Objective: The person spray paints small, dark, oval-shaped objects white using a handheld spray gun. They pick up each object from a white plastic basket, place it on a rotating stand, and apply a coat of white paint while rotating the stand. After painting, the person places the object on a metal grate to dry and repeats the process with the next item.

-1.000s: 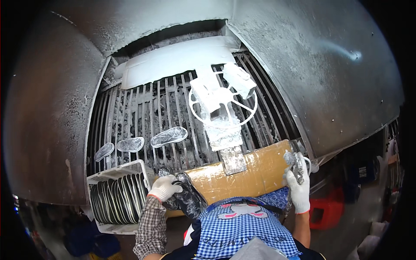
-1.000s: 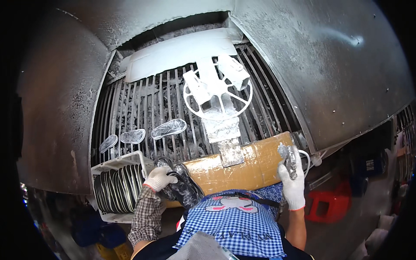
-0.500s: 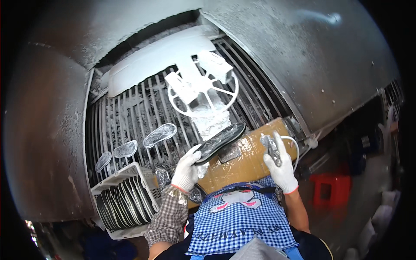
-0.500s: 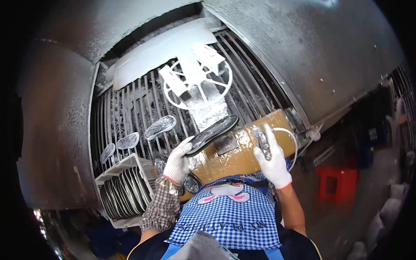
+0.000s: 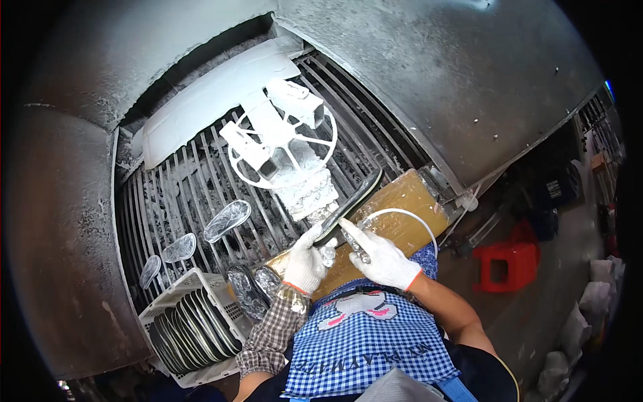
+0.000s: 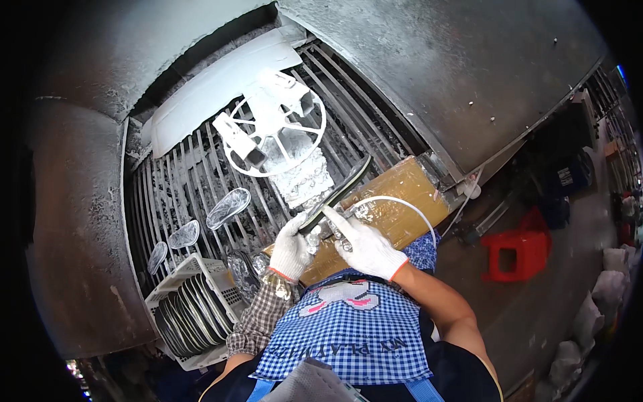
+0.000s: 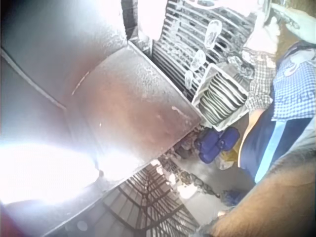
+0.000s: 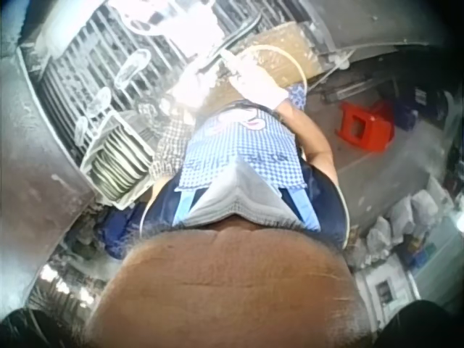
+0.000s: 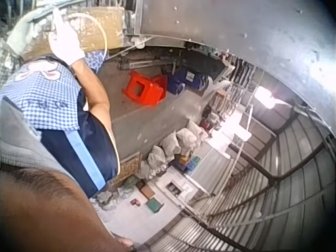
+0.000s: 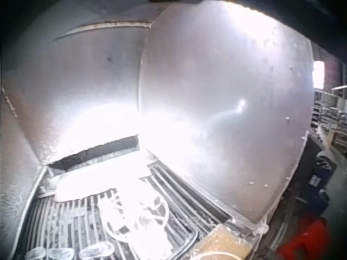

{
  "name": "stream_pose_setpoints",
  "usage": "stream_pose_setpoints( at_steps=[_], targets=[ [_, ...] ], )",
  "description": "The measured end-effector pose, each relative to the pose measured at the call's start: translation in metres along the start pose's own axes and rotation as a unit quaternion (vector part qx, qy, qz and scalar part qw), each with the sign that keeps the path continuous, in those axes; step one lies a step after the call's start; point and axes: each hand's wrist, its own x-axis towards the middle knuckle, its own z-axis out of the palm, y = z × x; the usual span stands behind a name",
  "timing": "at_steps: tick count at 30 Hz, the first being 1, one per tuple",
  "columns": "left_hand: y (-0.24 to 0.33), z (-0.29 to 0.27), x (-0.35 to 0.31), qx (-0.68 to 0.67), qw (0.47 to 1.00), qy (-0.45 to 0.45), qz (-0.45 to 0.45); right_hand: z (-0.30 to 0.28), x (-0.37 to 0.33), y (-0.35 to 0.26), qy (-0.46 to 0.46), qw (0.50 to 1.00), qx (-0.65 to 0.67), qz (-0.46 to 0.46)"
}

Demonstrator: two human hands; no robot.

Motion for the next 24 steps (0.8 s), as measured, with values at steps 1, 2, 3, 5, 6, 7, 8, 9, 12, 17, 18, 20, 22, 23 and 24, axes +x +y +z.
stream_pose_setpoints(
  at_steps=[1,2,3,5,6,7,8,9,12,17,18,20,22,23,24],
  targets=[
    [0.0,0.001,0.001,-0.005,1.0,0.007,0.0,0.0,0.002,0.001,-0.003,1.0,-0.004,-0.001],
    [0.001,0.002,0.001,-0.009,1.0,0.014,-0.001,0.0,0.003,0.002,-0.005,1.0,-0.008,-0.002],
    [0.002,0.003,0.0,-0.002,1.0,0.018,0.004,0.0,0.005,0.002,-0.007,1.0,-0.011,-0.002],
    [0.005,0.0,0.002,0.01,1.0,0.008,-0.007,0.0,0.009,0.007,0.002,1.0,-0.015,0.016],
    [0.006,-0.002,0.002,0.016,1.0,0.003,-0.013,-0.001,0.011,0.009,0.007,1.0,-0.017,0.025],
    [0.008,-0.001,0.002,0.017,1.0,0.005,-0.013,-0.003,0.013,0.011,0.009,0.999,-0.011,0.038],
    [0.009,0.001,0.002,0.018,1.0,0.006,-0.014,-0.004,0.015,0.015,0.027,0.999,-0.007,0.036],
    [0.01,0.001,0.001,0.019,1.0,0.007,-0.014,-0.004,0.018,0.022,0.046,0.998,-0.002,0.033],
    [0.012,-0.006,0.003,0.05,0.998,-0.022,-0.024,-0.012,0.023,0.035,0.075,0.997,0.009,0.035],
    [0.024,-0.006,0.0,0.082,0.99,-0.098,0.061,-0.032,0.027,0.044,0.142,0.976,0.077,0.144],
    [0.028,-0.002,-0.004,0.106,0.983,-0.122,0.092,-0.026,0.022,0.062,0.2,0.97,0.082,0.112],
    [0.047,0.013,-0.019,0.172,0.964,-0.137,0.15,-0.03,0.019,0.076,0.219,0.961,0.098,0.137],
    [0.069,0.022,-0.033,0.246,0.946,-0.117,0.179,-0.026,0.01,0.098,0.22,0.951,0.167,0.141],
    [0.082,0.025,-0.038,0.286,0.935,-0.101,0.186,-0.023,0.006,0.107,0.226,0.951,0.169,0.129],
    [0.091,0.038,-0.044,0.3,0.919,-0.107,0.235,-0.018,0.003,0.116,0.232,0.95,0.171,0.117]
  ],
)
